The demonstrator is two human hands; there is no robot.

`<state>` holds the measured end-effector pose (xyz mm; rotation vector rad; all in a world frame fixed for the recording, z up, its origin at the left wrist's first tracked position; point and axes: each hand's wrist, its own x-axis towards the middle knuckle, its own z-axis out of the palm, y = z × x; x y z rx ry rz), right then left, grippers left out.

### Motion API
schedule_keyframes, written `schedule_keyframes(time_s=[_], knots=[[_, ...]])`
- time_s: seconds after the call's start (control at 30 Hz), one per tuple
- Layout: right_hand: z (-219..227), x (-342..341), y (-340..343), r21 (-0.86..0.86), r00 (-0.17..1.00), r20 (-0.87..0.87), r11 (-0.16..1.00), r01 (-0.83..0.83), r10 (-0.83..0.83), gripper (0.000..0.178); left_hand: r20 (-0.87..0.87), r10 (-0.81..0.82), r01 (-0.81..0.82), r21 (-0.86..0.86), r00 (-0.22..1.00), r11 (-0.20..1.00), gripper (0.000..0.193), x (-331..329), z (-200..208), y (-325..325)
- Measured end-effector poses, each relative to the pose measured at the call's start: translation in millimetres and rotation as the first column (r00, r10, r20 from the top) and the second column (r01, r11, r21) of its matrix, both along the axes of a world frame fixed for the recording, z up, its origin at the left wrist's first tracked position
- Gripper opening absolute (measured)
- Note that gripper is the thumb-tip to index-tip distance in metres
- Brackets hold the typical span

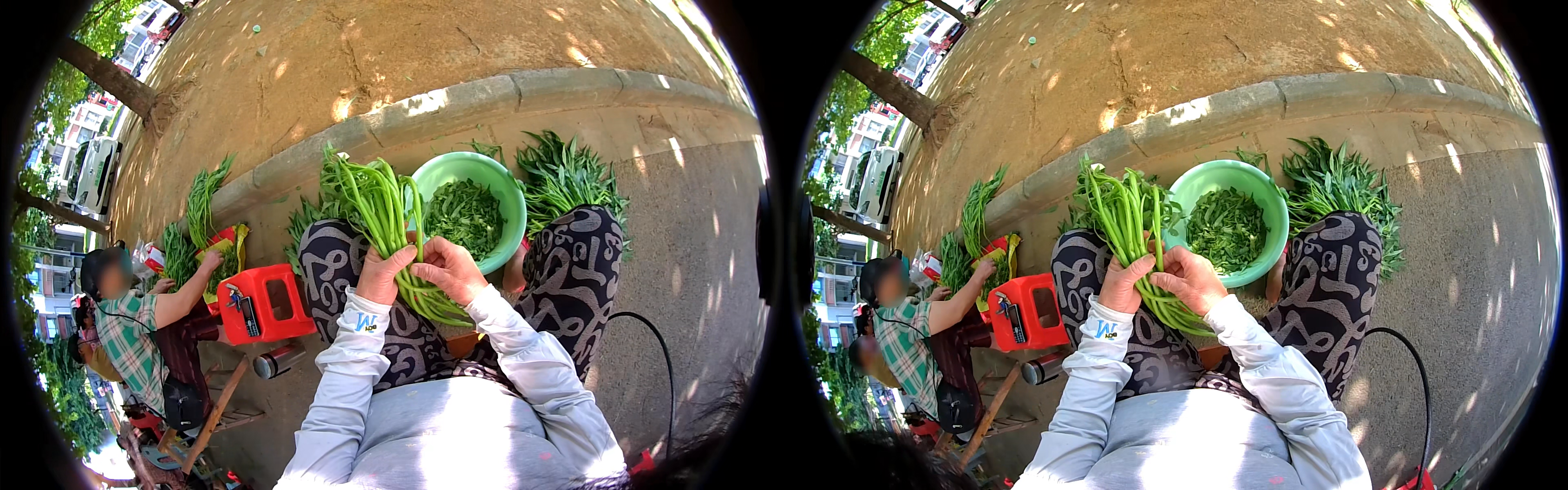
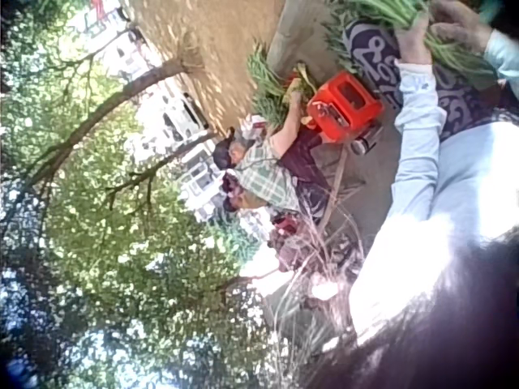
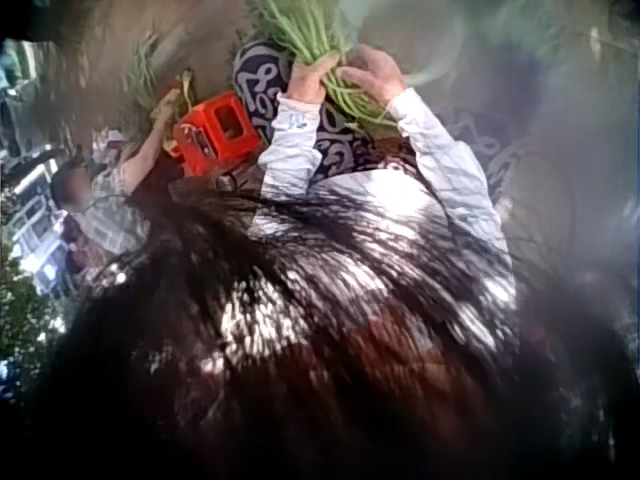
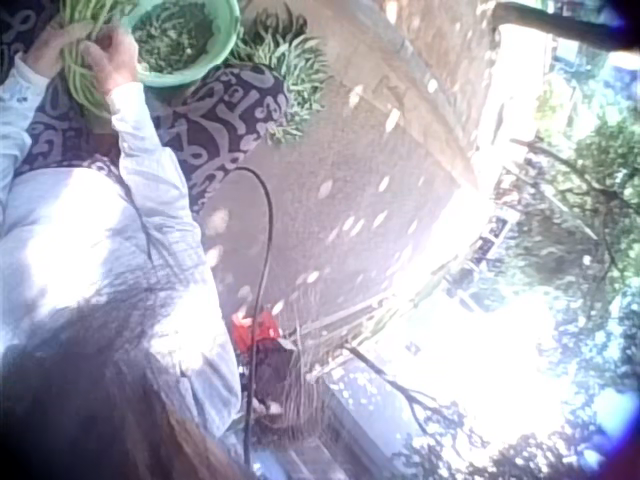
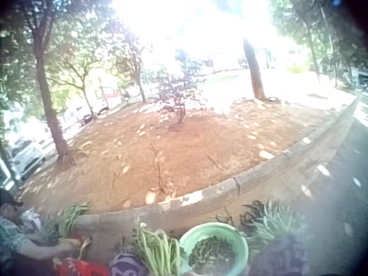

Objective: The person picks individual leaves from a bundle of green vegetable stems by hand and drops them into a green plastic bowl, occasionally reaching for a new bundle from a pile.

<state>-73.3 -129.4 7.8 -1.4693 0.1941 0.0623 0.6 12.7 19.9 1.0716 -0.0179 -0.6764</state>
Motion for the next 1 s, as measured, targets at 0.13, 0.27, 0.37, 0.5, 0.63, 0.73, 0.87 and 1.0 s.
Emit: schedule_keyframes(time_s=[0.13,0.27,0.37,0.5,0.63,0.73,0.87,1.0], knots=[[0.5,2.9,2.7,0.256,0.992,-0.002,0.959,0.121,-0.124,0.023,-0.049,-0.002,0.001,-0.033,0.999,0.999,0.036,2.4,4.5,2.1],[7.5,4.3,-12.5,0.422,0.932,-0.208,0.832,0.36,-0.298,0.02,-0.062,0.023,-0.027,-0.065,0.998,0.998,0.04,5.0,0.4,5.3],[3.9,4.5,-28.4,0.506,0.797,-0.242,0.629,0.59,-0.553,0.023,-0.025,0.042,-0.042,-0.033,0.999,0.999,0.038,5.8,-2.3,5.0],[7.4,6.1,-40.9,0.588,0.706,-0.121,0.523,0.617,-0.698,0.022,-0.064,0.101,-0.103,-0.031,0.993,0.994,0.04,6.0,2.9,7.0],[20.1,6.4,-40.8,0.506,0.889,-0.112,0.744,0.435,-0.444,0.018,-0.067,0.045,-0.046,-0.013,0.997,0.999,0.038,5.6,7.7,7.2],[20.1,6.2,-19.6,0.419,0.947,-0.146,0.849,0.322,-0.287,0.018,-0.09,-0.005,-0.003,-0.09,0.996,0.996,0.038,2.3,9.7,2.7],[-8.8,4.3,-5.8,0.245,0.995,-0.038,0.964,0.099,-0.093,0.033,-0.082,-0.074,0.064,-0.112,0.994,0.992,0.039,1.2,6.6,1.7],[23.7,4.0,-3.7,0.205,0.986,-0.152,0.974,0.097,-0.067,0.034,-0.088,-0.126,0.117,-0.095,0.988,0.989,0.039,-0.3,11.8,5.1]])
